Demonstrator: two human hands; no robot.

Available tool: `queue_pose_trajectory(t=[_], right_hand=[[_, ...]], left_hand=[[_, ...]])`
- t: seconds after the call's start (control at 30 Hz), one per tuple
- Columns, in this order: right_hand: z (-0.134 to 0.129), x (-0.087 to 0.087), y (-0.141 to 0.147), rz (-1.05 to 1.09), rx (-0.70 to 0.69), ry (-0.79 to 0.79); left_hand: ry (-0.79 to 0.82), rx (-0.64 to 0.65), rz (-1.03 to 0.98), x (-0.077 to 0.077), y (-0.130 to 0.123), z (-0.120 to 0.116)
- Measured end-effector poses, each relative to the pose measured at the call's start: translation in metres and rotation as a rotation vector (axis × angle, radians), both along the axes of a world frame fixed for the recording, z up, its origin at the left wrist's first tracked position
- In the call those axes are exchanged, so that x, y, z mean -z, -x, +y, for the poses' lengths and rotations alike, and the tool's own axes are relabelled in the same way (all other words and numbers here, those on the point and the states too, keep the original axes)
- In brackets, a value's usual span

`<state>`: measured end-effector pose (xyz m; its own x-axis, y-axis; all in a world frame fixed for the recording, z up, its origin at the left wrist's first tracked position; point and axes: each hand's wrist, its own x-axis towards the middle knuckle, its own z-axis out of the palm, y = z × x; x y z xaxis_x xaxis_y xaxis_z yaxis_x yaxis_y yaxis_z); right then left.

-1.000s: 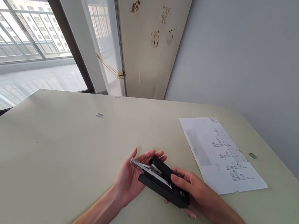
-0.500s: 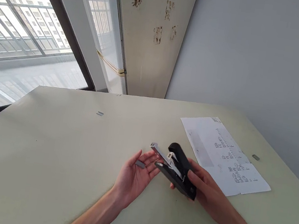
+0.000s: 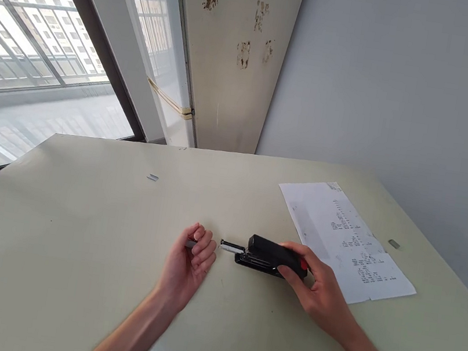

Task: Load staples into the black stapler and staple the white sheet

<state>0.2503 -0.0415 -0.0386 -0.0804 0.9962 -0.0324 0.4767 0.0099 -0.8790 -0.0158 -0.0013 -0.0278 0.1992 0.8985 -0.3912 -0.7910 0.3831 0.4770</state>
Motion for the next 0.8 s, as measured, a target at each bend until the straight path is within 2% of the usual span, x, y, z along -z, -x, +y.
queue_pose_trajectory(t=[0.17,0.43,0.53,0.67,0.8], right_hand=[[-0.001,0.004,-0.003,-0.026,-0.12,-0.075],[-0.002,0.01,0.0,-0.037,-0.251,-0.174],[-0.002,0.01,0.001,-0.049,-0.261,-0.2],[-0.001,0.01,0.003,-0.046,-0.244,-0.175],[-0.001,0.012,0.005,-0.067,-0.196,-0.166]], left_hand=[[-0.007,0.039,0.024,-0.001,0.0,0.003],[0.011,0.254,0.071,0.009,-0.013,-0.008],[0.01,0.293,0.104,0.012,-0.016,-0.01],[0.004,0.281,0.087,0.011,-0.017,-0.01],[0.005,0.19,-0.016,0.01,-0.016,-0.008]])
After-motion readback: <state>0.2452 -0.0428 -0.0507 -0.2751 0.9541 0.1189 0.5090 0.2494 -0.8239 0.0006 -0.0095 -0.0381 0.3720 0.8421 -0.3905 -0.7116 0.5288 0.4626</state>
